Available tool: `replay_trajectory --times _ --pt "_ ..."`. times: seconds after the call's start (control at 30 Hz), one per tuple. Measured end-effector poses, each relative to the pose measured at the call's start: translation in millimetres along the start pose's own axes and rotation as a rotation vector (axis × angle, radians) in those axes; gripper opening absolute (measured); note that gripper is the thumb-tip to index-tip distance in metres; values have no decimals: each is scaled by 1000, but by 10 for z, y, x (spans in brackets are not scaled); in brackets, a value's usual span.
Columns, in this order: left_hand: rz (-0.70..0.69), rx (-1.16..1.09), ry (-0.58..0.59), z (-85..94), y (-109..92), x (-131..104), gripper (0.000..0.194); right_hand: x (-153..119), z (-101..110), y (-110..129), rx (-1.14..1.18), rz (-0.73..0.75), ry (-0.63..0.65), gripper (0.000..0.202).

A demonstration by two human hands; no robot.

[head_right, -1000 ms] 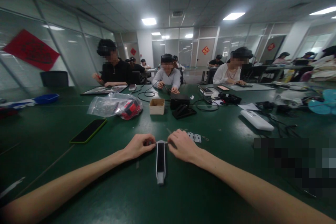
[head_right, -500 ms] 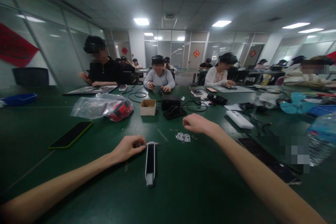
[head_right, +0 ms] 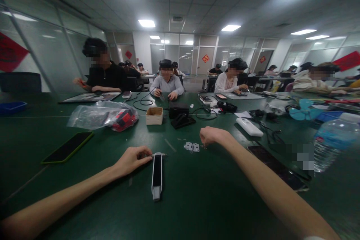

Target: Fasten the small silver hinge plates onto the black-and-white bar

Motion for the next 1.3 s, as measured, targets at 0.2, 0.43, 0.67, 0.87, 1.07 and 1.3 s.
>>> replay_trajectory --times 0.2,0.43,0.67,0.87,1.07,1.3 --pt "2 -16 2 -17 15 9 17 -27 7 151 45 97 44 17" --pt "-15 -70 -38 -35 44 5 16 -79 -97 497 37 304 34 23" --pt "-13 -40 -61 -53 76 7 17 -74 -164 565 -75 287 -37 22" --pt "3 -54 -51 -49 53 5 14 -77 -179 569 -94 217 -23 18" --pt "17 26 -37 -11 2 -9 14 -163 -150 654 -111 129 7 18" --pt "-13 58 -68 -4 -46 -22 8 -223 -106 708 -174 131 -21 21"
Point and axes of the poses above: each hand's wrist, its own x-axis towards the middle knuckle, its own z-axis out of the back of the hand, y = z × x, the point moved 1 cm from there along x, towards the middle knuckle, and after that the axes turned 6 degrees about x, right-handed, at the moved point
